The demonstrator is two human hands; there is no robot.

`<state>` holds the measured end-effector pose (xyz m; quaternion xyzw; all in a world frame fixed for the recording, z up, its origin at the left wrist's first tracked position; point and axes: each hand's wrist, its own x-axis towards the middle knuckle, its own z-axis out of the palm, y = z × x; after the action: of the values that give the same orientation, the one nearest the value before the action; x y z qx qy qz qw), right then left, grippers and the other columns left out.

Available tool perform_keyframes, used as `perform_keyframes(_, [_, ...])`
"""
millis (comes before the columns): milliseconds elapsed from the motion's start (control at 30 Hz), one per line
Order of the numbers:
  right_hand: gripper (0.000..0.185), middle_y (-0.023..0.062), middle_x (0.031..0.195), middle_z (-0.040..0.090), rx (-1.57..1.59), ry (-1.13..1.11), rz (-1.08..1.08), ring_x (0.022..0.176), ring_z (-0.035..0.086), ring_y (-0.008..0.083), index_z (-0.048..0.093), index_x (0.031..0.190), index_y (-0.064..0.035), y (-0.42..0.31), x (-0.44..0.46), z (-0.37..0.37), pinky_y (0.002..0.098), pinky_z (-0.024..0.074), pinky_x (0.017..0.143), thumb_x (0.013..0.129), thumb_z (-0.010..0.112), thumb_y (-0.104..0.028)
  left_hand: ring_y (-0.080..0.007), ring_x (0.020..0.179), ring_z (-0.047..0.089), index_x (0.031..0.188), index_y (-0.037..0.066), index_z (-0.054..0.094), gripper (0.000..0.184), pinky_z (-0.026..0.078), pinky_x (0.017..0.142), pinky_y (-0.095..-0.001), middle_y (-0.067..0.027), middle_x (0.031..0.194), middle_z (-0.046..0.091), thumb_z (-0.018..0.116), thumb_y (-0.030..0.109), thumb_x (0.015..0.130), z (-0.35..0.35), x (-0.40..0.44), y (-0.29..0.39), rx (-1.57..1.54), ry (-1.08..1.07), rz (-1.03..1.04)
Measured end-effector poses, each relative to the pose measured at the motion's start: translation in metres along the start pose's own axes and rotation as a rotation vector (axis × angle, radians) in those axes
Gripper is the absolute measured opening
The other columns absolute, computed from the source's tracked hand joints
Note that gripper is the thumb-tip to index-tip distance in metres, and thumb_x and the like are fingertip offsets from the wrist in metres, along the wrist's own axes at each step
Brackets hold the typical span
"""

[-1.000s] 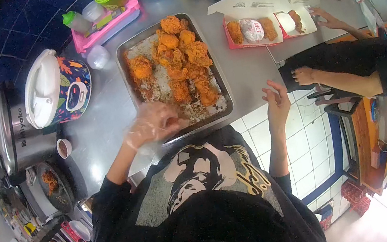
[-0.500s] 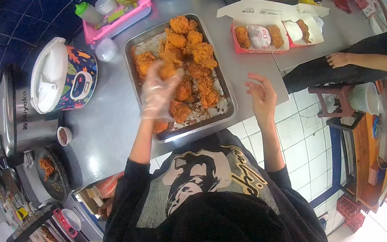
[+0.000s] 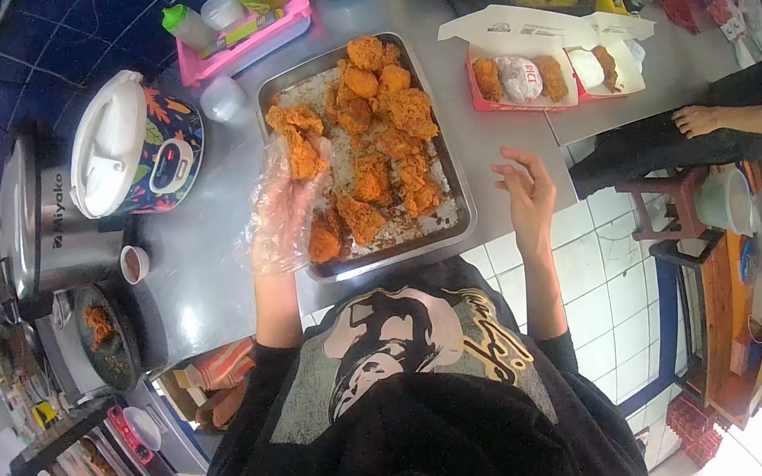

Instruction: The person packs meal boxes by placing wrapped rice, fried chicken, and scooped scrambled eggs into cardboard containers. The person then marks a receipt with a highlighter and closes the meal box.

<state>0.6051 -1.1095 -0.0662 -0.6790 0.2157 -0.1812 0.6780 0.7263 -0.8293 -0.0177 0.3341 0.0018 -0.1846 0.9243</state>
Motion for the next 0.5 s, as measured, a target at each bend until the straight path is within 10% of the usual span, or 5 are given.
perform_keyframes(500, [0.024, 0.01, 0.116, 0.058, 0.039, -0.052, 0.004, 0.095, 0.063, 0.0195, 0.055, 0.114, 0.0009, 0.007, 0.006, 0.01, 0.029, 0.0511, 0.074, 0.092, 0.052, -0.007, -0.028, 0.118, 0.05, 0.14, 0.007, 0.029, 0.056, 0.044, 0.1, -0.0429, -0.0125, 0.133, 0.043, 0.057, 0.011, 0.091, -0.024, 0.005, 0.001, 0.232, 0.139, -0.084])
